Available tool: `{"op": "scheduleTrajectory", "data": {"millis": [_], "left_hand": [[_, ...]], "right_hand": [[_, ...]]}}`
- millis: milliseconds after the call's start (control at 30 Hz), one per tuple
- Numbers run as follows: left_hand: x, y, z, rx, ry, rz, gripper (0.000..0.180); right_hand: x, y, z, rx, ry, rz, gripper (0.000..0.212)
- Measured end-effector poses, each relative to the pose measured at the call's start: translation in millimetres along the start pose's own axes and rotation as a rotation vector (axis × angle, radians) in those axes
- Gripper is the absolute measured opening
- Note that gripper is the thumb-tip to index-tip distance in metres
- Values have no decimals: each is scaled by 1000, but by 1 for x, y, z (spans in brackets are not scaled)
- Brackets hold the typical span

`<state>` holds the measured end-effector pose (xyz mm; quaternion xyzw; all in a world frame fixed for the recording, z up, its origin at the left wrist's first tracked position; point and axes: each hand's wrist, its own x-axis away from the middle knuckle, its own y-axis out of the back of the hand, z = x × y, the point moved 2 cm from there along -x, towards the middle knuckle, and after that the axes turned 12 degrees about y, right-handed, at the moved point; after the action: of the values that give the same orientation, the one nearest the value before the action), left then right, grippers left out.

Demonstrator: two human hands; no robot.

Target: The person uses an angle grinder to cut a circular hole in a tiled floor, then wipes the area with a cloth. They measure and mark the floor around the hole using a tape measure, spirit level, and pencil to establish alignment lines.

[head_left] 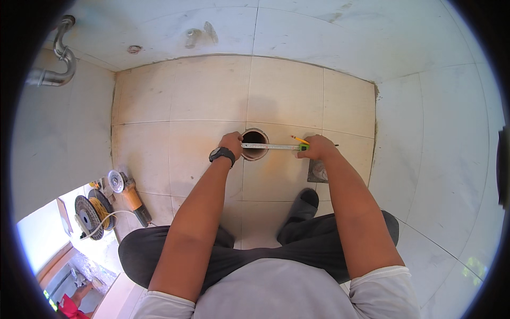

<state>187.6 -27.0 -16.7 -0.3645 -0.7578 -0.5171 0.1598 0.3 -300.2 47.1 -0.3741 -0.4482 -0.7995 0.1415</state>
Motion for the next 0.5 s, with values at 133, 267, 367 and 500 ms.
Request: {"op": "scheduleTrajectory", "data": {"millis": [133,267,367,500], "left_hand": [[-13,-3,27,17,66,-28,21],[-47,40,69,-310,-49,16,25],[-47,124,72,-777,-40,199,30],[1,252,55,-894,156,171,28]], "right_hand": [[1,2,3,65,5,8,81],[-5,6,-8,115,-47,-40,88],[-23,24,-24,125,52,-200,89],[-44,68,-57,343,207,-249,70]]}}
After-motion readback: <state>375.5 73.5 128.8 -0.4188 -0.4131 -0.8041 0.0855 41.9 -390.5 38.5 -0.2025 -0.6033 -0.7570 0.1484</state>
